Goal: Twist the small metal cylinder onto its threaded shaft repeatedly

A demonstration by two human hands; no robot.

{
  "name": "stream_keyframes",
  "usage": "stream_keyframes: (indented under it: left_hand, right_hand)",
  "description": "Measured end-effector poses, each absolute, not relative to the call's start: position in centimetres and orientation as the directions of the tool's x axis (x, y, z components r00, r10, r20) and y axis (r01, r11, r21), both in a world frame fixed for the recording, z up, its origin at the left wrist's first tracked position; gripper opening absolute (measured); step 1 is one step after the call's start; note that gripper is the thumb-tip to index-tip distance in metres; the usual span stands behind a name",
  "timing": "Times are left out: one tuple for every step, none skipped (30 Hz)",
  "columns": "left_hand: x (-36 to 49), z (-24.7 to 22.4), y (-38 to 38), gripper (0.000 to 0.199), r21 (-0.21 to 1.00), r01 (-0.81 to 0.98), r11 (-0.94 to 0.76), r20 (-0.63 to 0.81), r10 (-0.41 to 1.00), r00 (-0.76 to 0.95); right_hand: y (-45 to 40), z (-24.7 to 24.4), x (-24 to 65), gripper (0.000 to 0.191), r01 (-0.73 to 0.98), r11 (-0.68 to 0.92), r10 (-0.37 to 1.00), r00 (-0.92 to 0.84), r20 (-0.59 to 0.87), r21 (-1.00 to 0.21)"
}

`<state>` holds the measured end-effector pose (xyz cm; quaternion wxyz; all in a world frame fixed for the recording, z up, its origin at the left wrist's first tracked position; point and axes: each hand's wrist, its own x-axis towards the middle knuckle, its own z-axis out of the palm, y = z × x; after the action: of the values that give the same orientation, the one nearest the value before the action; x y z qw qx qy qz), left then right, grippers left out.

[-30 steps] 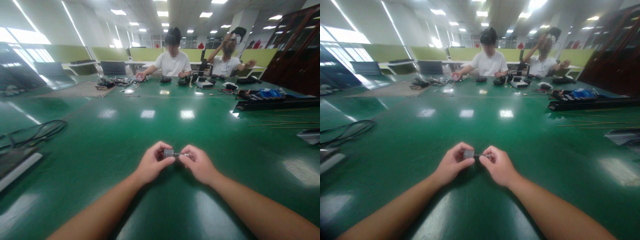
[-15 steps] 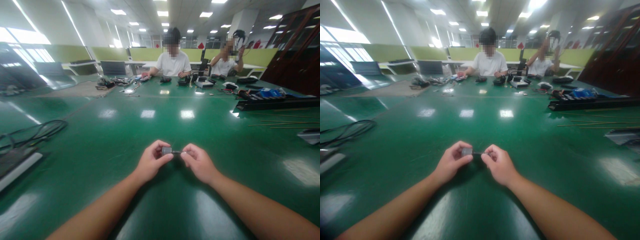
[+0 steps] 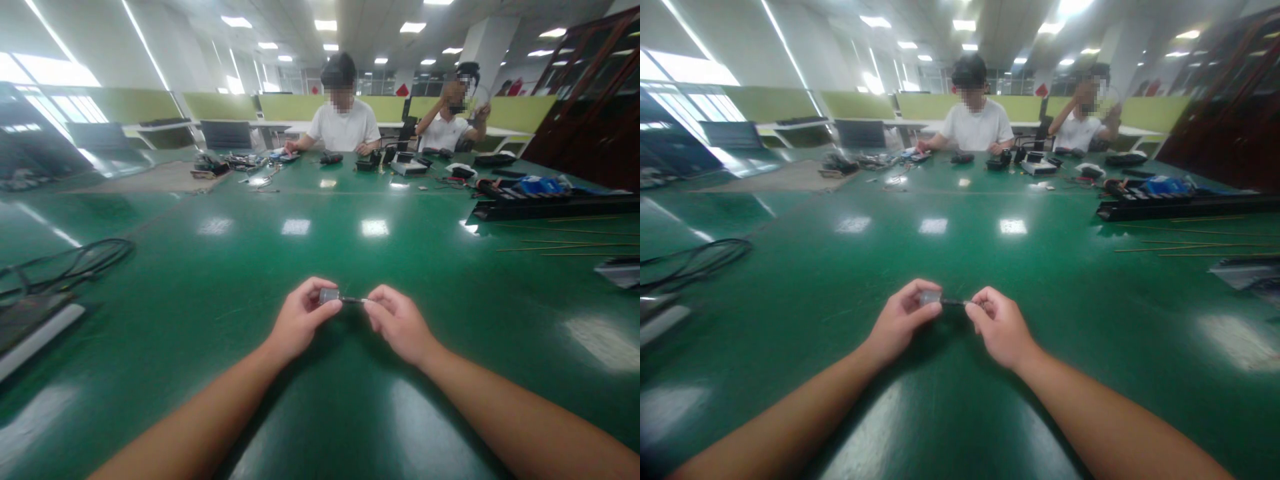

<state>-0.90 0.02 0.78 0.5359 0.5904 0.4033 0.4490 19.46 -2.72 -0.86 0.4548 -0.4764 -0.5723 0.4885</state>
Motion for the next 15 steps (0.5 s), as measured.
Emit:
stream_keyframes:
  left_hand:
    - [-0.9, 0.8, 0.1, 0.034, 0.996, -0.010, -0.093, 0.092, 0.959, 0.268]
    - [-0.9, 0.7, 0.1, 0.034, 0.996, -0.014, -0.088, 0.089, 0.961, 0.263]
    - [-1.0, 0.6, 0.2, 0.034, 0.996, -0.016, -0.086, 0.087, 0.963, 0.255]
    - [-1.0, 0.5, 0.2, 0.035, 0.996, -0.017, -0.085, 0.086, 0.965, 0.246]
    - [-1.0, 0.4, 0.3, 0.035, 0.996, -0.019, -0.085, 0.087, 0.968, 0.237]
    - [-1.1, 0.3, 0.5, 0.035, 0.996, -0.024, -0.086, 0.089, 0.970, 0.228]
    - [-1.1, 0.1, 0.6, 0.034, 0.995, -0.040, -0.087, 0.094, 0.971, 0.218]
    - [-1.1, 0.0, 0.7, 0.034, 0.994, -0.070, -0.088, 0.100, 0.973, 0.207]
    - [-1.1, -0.2, 0.8, 0.034, 0.990, -0.107, -0.087, 0.106, 0.975, 0.194]
    - [-1.1, -0.3, 0.9, 0.035, 0.986, -0.145, -0.084, 0.110, 0.977, 0.183]
    - [-1.1, -0.4, 0.9, 0.035, 0.981, -0.177, -0.079, 0.110, 0.979, 0.174]
    - [-1.0, -0.4, 1.0, 0.035, 0.977, -0.200, -0.072, 0.107, 0.980, 0.168]
    - [-1.0, -0.4, 1.0, 0.036, 0.975, -0.213, -0.064, 0.101, 0.981, 0.164]
    - [-1.1, -0.3, 0.9, 0.038, 0.974, -0.220, -0.057, 0.093, 0.983, 0.159]
    - [-1.1, -0.1, 0.9, 0.040, 0.973, -0.226, -0.051, 0.086, 0.985, 0.148]
  right_hand:
    - [-2.7, -0.9, 19.5, 0.020, 0.103, 0.067, 0.990, -0.130, 0.054, -0.992]
    - [-2.7, -0.9, 19.5, 0.020, 0.104, 0.065, 0.990, -0.128, 0.052, -0.992]
    - [-2.6, -1.0, 19.5, 0.019, 0.103, 0.065, 0.991, -0.127, 0.051, -0.993]
    - [-2.6, -1.0, 19.6, 0.019, 0.101, 0.064, 0.991, -0.127, 0.051, -0.993]
    - [-2.6, -1.1, 19.6, 0.019, 0.097, 0.064, 0.991, -0.126, 0.051, -0.993]
    - [-2.6, -1.2, 19.6, 0.019, 0.094, 0.064, 0.991, -0.126, 0.051, -0.994]
    - [-2.6, -1.2, 19.6, 0.019, 0.092, 0.064, 0.990, -0.128, 0.052, -0.994]
    - [-2.6, -1.2, 19.6, 0.019, 0.092, 0.066, 0.990, -0.129, 0.054, -0.994]
    - [-2.6, -1.3, 19.6, 0.019, 0.093, 0.068, 0.990, -0.129, 0.055, -0.993]
    - [-2.6, -1.2, 19.6, 0.019, 0.094, 0.070, 0.990, -0.130, 0.057, -0.993]
    - [-2.6, -1.2, 19.5, 0.019, 0.097, 0.070, 0.990, -0.128, 0.057, -0.993]
    - [-2.6, -1.2, 19.5, 0.020, 0.100, 0.069, 0.990, -0.126, 0.056, -0.993]
    - [-2.6, -1.2, 19.5, 0.020, 0.101, 0.068, 0.991, -0.125, 0.055, -0.993]
    - [-2.6, -1.2, 19.5, 0.020, 0.102, 0.066, 0.991, -0.123, 0.053, -0.993]
    - [-2.6, -1.2, 19.5, 0.020, 0.102, 0.064, 0.991, -0.124, 0.051, -0.993]
